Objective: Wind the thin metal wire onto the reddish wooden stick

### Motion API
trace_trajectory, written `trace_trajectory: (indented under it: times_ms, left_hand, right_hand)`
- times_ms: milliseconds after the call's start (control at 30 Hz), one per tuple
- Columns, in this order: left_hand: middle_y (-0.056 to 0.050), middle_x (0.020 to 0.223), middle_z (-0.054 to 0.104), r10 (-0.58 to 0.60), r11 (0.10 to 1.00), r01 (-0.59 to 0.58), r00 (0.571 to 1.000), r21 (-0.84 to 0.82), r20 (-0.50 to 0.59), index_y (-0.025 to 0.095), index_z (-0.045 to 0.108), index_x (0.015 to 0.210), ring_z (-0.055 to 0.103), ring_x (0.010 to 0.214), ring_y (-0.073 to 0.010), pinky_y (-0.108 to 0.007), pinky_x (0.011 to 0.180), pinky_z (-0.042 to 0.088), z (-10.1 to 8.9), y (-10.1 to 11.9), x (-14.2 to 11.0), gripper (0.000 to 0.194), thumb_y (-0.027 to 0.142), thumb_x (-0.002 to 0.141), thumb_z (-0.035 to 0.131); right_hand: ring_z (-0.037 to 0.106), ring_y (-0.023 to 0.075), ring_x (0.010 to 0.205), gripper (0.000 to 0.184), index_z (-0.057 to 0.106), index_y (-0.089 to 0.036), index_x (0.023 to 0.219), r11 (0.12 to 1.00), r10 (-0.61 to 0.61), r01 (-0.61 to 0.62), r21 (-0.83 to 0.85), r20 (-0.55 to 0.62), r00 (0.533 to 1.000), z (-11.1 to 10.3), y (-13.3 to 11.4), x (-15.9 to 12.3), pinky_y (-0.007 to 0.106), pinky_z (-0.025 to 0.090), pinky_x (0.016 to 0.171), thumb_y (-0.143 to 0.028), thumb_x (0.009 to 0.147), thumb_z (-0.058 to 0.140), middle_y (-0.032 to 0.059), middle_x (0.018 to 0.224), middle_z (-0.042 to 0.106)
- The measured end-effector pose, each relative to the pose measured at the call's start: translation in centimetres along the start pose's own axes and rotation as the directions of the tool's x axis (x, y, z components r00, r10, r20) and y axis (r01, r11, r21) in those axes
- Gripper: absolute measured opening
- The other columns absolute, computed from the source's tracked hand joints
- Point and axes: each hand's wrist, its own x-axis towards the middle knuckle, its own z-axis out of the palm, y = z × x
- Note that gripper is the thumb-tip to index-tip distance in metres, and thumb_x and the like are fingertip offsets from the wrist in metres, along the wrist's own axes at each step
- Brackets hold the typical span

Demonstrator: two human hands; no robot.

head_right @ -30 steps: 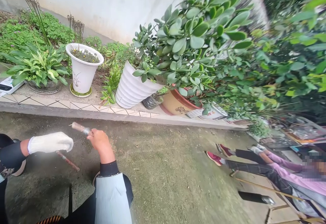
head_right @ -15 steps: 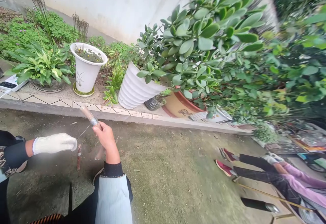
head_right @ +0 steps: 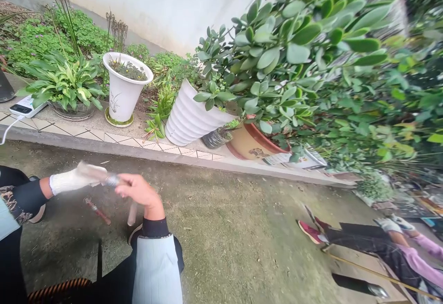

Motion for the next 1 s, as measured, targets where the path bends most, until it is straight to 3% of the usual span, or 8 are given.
trace_trajectory:
  times_ms: [133, 267, 367, 467, 533, 600, 700, 1000]
  left_hand:
    - [-0.001, 0.070, 0.054, 0.016, 0.999, -0.021, 0.993, 0.047, 0.115, 0.013, 0.057, 0.078, 0.043, 0.060, -0.0110, -0.019, 0.057, 0.036, 0.9, 0.3, -0.3, 0.035, 0.043, 0.090, 0.044]
    - [0.000, 0.068, 0.056, 0.046, 0.993, -0.071, 0.969, 0.095, 0.244, 0.014, 0.058, 0.074, 0.044, 0.060, -0.0107, -0.019, 0.059, 0.036, 0.9, 1.3, -0.8, 0.032, 0.038, 0.090, 0.044]
    - [0.000, 0.067, 0.054, 0.036, 0.994, -0.053, 0.986, 0.096, 0.165, 0.013, 0.055, 0.071, 0.045, 0.061, -0.0109, -0.019, 0.060, 0.037, -0.1, 1.2, -0.7, 0.031, 0.038, 0.089, 0.047]
    - [-0.001, 0.071, 0.056, 0.033, 0.999, -0.034, 0.995, 0.009, 0.093, 0.013, 0.055, 0.073, 0.048, 0.066, -0.0127, -0.021, 0.065, 0.040, -0.8, 0.3, -0.2, 0.031, 0.041, 0.086, 0.051]
    - [-0.003, 0.074, 0.057, 0.025, 0.998, -0.022, 0.999, -0.055, 0.045, 0.012, 0.056, 0.077, 0.048, 0.067, -0.0133, -0.022, 0.064, 0.040, -0.7, -0.5, 0.2, 0.034, 0.044, 0.085, 0.051]
    - [-0.003, 0.072, 0.056, 0.003, 0.998, -0.002, 1.000, -0.070, 0.011, 0.012, 0.056, 0.079, 0.046, 0.062, -0.0122, -0.022, 0.058, 0.038, -0.3, -0.9, 0.4, 0.038, 0.048, 0.087, 0.047]
    - [-0.002, 0.071, 0.055, 0.026, 1.000, -0.026, 0.998, 0.011, 0.064, 0.013, 0.056, 0.078, 0.045, 0.061, -0.0116, -0.021, 0.058, 0.038, 0.4, -1.0, 0.4, 0.037, 0.047, 0.089, 0.045]
    - [0.000, 0.069, 0.053, 0.077, 0.966, -0.130, 0.971, 0.225, 0.228, 0.014, 0.053, 0.072, 0.044, 0.063, -0.0114, -0.020, 0.063, 0.036, 0.9, 0.5, 0.0, 0.026, 0.030, 0.090, 0.042]
  right_hand:
    - [0.044, 0.0096, 0.056, 0.025, 0.057, -0.016, 0.082, 0.996, 0.006, 0.037, 0.084, -0.469, 0.883, -1.5, 0.7, 0.3, 0.023, 0.038, 0.055, -0.041, 0.078, 0.057, -0.0004, 0.069, 0.053]
    - [0.047, 0.0122, 0.062, 0.014, 0.061, -0.018, 0.082, 0.841, 0.135, -0.381, -0.383, -0.535, 0.834, -1.3, 1.8, 0.9, 0.024, 0.034, 0.058, -0.032, 0.077, 0.059, -0.0002, 0.069, 0.056]
    - [0.048, 0.0120, 0.064, 0.010, 0.062, -0.018, 0.072, 0.669, 0.293, -0.392, -0.631, -0.261, 0.920, -0.4, 1.7, 0.7, 0.023, 0.032, 0.059, -0.027, 0.074, 0.064, -0.0009, 0.065, 0.055]
    - [0.048, 0.0100, 0.059, 0.015, 0.066, -0.017, 0.080, 0.851, 0.369, -0.212, -0.480, 0.263, 0.891, 0.2, 0.9, 0.0, 0.022, 0.034, 0.058, -0.030, 0.073, 0.068, -0.0036, 0.062, 0.054]
    - [0.048, 0.0093, 0.059, 0.027, 0.066, -0.016, 0.091, 0.968, 0.207, -0.145, -0.206, 0.325, 0.923, 0.1, 0.4, -0.4, 0.022, 0.038, 0.059, -0.034, 0.071, 0.069, -0.0035, 0.067, 0.056]
    - [0.048, 0.0088, 0.059, 0.029, 0.063, -0.015, 0.092, 0.999, 0.044, -0.044, 0.003, 0.066, 0.997, -0.3, 0.3, -0.4, 0.022, 0.039, 0.059, -0.036, 0.073, 0.067, -0.0020, 0.072, 0.056]
    - [0.045, 0.0085, 0.056, 0.022, 0.060, -0.015, 0.083, 1.000, -0.005, 0.012, 0.019, -0.329, 0.944, -1.2, 1.0, 0.0, 0.022, 0.038, 0.056, -0.036, 0.076, 0.060, -0.0022, 0.068, 0.052]
    - [0.048, 0.0125, 0.066, 0.019, 0.065, -0.018, 0.087, 0.724, 0.127, -0.400, -0.562, -0.462, 0.878, -0.7, 1.6, 0.4, 0.023, 0.031, 0.060, -0.035, 0.081, 0.058, 0.0003, 0.072, 0.059]
